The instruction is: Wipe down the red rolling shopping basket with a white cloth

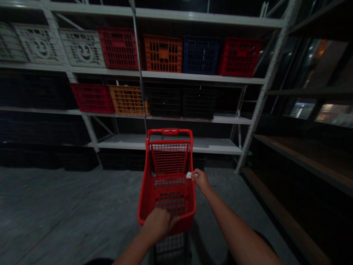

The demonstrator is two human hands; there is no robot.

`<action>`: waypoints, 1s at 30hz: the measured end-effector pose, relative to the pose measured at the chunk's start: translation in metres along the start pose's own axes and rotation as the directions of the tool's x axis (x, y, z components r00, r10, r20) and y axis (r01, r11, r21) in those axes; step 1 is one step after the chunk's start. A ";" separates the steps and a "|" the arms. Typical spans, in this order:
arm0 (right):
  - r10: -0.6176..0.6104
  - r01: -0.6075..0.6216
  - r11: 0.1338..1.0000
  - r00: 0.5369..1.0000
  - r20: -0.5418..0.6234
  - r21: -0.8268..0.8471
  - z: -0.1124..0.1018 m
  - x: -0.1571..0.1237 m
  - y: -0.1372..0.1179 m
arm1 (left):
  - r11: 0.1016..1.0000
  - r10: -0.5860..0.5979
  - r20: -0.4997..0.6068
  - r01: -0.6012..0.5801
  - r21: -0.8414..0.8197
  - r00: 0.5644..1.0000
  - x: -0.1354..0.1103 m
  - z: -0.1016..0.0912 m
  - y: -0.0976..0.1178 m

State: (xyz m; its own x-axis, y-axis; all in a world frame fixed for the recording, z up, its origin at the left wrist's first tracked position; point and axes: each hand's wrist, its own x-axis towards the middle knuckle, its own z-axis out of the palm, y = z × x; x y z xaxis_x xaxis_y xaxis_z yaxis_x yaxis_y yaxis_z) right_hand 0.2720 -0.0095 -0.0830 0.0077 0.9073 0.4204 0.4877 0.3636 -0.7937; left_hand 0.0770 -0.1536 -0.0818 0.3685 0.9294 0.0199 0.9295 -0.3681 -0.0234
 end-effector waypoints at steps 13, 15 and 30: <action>-0.087 0.086 0.994 0.996 -0.019 -0.074 -0.011 -0.031 -0.009 | 0.999 0.040 0.021 -0.040 0.002 0.999 -0.006 0.007 -0.015; -0.066 0.060 0.993 0.996 -0.057 -0.099 -0.009 0.002 -0.008 | 0.999 0.050 0.031 -0.051 0.019 0.998 -0.009 0.007 -0.021; -0.103 0.102 0.995 0.993 0.051 0.015 0.034 -0.089 -0.036 | 0.933 -0.308 0.031 0.308 -0.184 0.951 0.028 -0.003 0.030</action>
State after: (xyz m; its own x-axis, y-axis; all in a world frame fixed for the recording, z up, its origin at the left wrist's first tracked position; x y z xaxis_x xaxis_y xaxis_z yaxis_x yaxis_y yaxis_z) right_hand 0.2240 -0.0961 -0.1071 -0.0870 0.8747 0.4769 0.4727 0.4576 -0.7531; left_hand 0.1156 -0.1388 -0.0794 0.0642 0.9979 -0.0046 0.9837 -0.0625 0.1684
